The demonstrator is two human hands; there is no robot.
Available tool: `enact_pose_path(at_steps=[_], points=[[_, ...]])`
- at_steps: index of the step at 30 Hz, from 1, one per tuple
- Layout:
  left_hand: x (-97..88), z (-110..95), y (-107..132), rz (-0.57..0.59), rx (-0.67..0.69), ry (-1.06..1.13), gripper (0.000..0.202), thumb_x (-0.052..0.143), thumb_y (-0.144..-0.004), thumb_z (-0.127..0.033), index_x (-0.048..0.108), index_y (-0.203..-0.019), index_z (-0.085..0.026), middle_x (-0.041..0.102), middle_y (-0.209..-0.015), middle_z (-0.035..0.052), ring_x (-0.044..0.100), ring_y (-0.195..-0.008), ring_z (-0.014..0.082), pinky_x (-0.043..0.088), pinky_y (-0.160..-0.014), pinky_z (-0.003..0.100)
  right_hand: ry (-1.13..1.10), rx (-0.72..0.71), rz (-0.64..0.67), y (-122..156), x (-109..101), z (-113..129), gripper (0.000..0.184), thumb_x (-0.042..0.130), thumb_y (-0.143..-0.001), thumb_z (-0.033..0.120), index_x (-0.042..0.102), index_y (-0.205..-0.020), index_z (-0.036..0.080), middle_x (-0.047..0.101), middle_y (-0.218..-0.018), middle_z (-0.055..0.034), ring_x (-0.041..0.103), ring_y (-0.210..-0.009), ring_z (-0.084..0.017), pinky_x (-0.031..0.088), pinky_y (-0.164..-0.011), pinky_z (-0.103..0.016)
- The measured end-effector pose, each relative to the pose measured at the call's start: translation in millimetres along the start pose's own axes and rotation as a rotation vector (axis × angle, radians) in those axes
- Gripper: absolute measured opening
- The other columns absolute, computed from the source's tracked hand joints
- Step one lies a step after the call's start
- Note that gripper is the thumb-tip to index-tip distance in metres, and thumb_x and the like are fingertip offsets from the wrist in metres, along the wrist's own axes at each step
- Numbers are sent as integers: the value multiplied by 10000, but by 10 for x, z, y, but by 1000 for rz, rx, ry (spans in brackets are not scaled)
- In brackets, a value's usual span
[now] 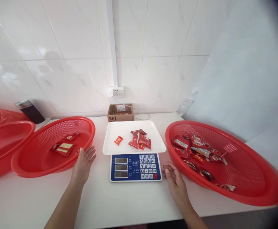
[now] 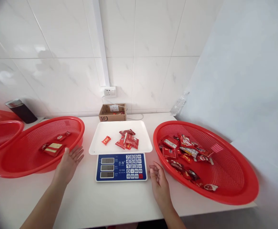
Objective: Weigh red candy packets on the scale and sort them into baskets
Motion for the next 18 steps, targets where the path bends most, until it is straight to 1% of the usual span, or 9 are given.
enact_pose_path(at_steps=[3, 5, 8, 10, 13, 16, 18], points=[[-175, -52, 88, -44, 74, 18, 393, 403, -836, -518, 601, -955, -200, 615, -1062, 81, 560, -1030, 217, 388, -964, 433, 19, -5, 1, 2, 1, 11, 439, 520, -783, 488, 504, -1126, 215, 608, -1050, -91, 593, -958, -231, 488, -846, -394], [-294, -119, 121, -76, 123, 21, 370, 456, -812, -514, 608, -933, -199, 633, -980, 65, 579, -976, 212, 429, -911, 408, 26, -7, 0, 1, 2, 17, 435, 519, -786, 483, 506, -1127, 214, 611, -1046, -88, 596, -951, -228, 491, -841, -391], [-389, -215, 56, -97, 131, 1, 362, 455, -818, -500, 613, -923, -192, 634, -950, 62, 584, -941, 196, 471, -823, 348, 25, -11, 0, -4, 6, 23, 439, 518, -786, 490, 506, -1125, 212, 614, -1041, -89, 600, -945, -227, 494, -836, -392], [-388, -267, -77, -96, 100, -4, 338, 408, -854, -460, 609, -904, -192, 624, -974, 59, 586, -921, 178, 483, -782, 321, 20, -13, 3, -6, 9, 23, 446, 517, -784, 495, 502, -1127, 211, 613, -1040, -90, 599, -945, -227, 492, -839, -392], [-344, -337, -357, -106, 33, -23, 364, 333, -889, -435, 590, -845, -182, 604, -990, 60, 589, -864, 150, 485, -762, 302, 16, -14, 1, -6, 7, 25, 457, 517, -780, 500, 498, -1131, 207, 610, -1044, -90, 594, -948, -224, 489, -840, -380], [-283, -414, -603, -111, -10, -57, 419, 295, -889, -476, 565, -812, -165, 593, -947, 77, 586, -806, 139, 478, -779, 311, 16, -16, -2, 0, 2, 32, 457, 515, -780, 498, 497, -1127, 202, 605, -1042, -90, 589, -948, -222, 489, -831, -366], [-229, -442, -681, -92, -24, -84, 424, 292, -888, -483, 557, -825, -158, 590, -936, 87, 589, -799, 144, 472, -803, 334, 17, -18, 5, 5, 6, 37, 455, 505, -790, 495, 485, -1139, 202, 597, -1046, -92, 586, -946, -221, 487, -832, -368]])
Point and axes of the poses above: each hand's wrist, its own y-axis away from the middle knuckle, its own x-axis out of the palm, z = x × y, the point moved 8 cm from there along -y, towards the middle knuckle
